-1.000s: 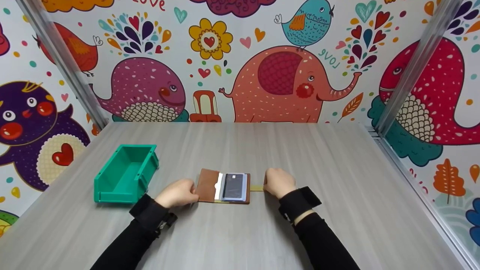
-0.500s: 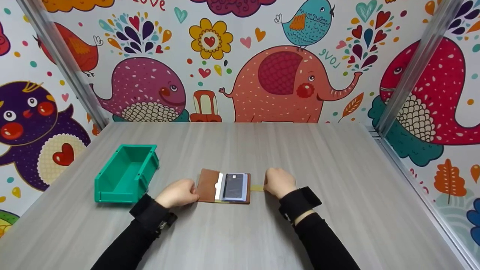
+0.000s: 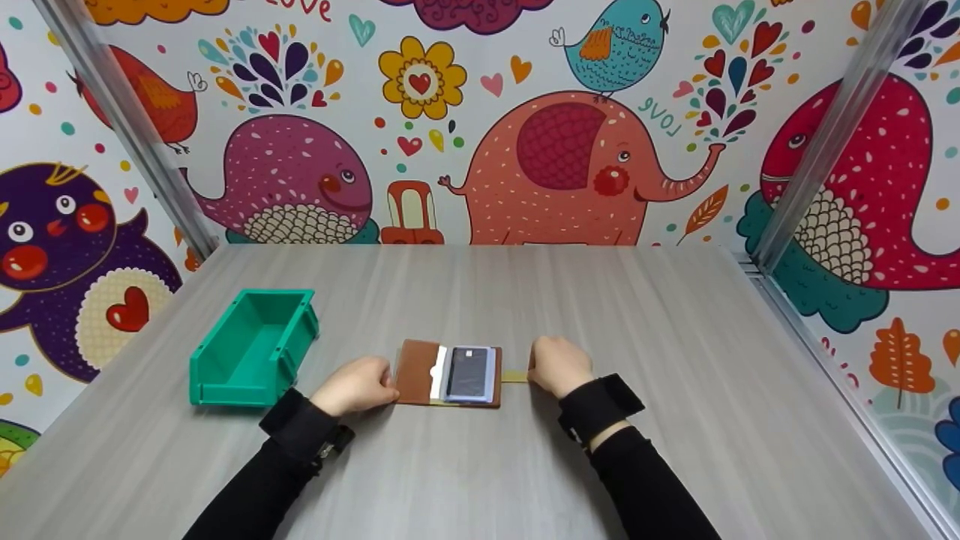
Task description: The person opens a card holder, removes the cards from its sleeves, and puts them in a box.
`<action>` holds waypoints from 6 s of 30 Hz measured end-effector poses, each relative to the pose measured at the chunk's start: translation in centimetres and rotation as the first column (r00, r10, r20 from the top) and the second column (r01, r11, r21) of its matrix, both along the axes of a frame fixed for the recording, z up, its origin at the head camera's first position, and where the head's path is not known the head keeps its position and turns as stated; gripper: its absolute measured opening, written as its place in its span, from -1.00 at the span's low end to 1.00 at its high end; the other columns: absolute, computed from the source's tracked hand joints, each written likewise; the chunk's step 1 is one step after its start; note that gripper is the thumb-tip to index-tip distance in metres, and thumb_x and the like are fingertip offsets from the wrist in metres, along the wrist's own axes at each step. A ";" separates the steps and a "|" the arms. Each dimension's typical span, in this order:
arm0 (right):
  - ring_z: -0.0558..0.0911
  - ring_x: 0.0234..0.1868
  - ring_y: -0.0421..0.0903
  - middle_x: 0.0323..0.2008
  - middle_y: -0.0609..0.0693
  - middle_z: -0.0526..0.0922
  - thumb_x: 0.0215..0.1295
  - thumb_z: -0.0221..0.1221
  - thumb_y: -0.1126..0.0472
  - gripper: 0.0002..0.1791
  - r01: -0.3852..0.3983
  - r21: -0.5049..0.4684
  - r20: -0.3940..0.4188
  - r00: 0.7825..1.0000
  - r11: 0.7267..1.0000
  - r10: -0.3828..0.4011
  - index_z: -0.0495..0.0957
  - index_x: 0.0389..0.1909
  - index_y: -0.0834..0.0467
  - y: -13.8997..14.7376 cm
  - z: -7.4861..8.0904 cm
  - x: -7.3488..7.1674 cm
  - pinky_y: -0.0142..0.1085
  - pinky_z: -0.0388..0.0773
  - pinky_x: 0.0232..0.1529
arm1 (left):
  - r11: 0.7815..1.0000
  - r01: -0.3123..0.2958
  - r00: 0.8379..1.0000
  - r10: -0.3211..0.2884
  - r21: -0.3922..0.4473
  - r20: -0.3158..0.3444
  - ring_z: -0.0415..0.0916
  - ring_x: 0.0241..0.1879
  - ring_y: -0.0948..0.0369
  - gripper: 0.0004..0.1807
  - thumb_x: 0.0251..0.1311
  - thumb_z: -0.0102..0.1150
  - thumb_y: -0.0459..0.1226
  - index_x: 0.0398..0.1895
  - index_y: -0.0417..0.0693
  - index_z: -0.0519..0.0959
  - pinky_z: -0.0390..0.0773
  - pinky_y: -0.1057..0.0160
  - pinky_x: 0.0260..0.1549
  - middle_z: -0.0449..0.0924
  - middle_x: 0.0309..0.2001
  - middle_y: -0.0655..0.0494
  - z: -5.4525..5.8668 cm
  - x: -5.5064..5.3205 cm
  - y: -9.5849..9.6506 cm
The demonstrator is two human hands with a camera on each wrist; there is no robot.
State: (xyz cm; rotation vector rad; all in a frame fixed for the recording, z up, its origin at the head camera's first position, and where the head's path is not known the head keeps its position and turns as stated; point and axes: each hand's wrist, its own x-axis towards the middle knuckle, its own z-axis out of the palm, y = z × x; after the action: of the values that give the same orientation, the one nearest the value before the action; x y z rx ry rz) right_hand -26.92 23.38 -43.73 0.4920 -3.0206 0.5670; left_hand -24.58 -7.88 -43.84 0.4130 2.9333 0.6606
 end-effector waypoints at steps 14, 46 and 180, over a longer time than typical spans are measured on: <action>0.49 -0.53 -0.14 -0.53 -0.07 0.62 0.09 0.36 0.27 -0.94 0.007 0.008 -0.095 0.995 1.000 -0.006 0.67 -0.48 0.15 -0.9 0.5 -0.2 -0.15 0.49 -0.44 | 1.000 0.006 1.000 -0.006 -0.008 0.002 0.05 -0.65 0.23 -0.57 0.04 0.15 -0.39 -0.75 0.04 0.11 0.09 0.27 -0.61 0.04 -0.68 0.21 0.0 0.1 0.0; 0.55 -0.43 -0.11 -0.44 -0.01 0.65 0.03 0.43 0.29 -0.74 -0.176 0.003 -0.167 0.970 0.984 0.174 0.73 -0.21 0.25 -4.1 0.1 -0.6 -0.13 0.52 -0.36 | 1.000 -0.005 1.000 0.005 0.000 -0.021 0.17 -0.60 0.19 -0.67 -0.07 0.15 -0.41 -0.72 0.03 0.22 0.23 0.23 -0.59 0.24 -0.62 0.17 0.0 0.2 0.0; 0.57 -0.44 -0.10 -0.38 0.03 0.72 0.06 0.43 0.28 -0.77 -0.188 -0.032 -0.082 0.979 0.982 0.185 0.72 -0.23 0.25 -4.3 -0.8 -0.6 -0.12 0.55 -0.33 | 0.995 -0.064 0.990 0.054 0.075 0.132 0.41 -0.47 0.17 -0.76 0.12 0.34 -0.17 -0.55 -0.08 0.54 0.48 0.16 -0.32 0.48 -0.53 0.13 0.3 -2.9 6.8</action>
State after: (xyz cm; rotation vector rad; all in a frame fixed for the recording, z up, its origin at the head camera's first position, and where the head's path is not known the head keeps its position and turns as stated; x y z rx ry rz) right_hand -27.49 19.10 -44.54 0.7825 -2.9014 0.6003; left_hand -27.46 -1.10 -43.50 0.2800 2.8124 0.7826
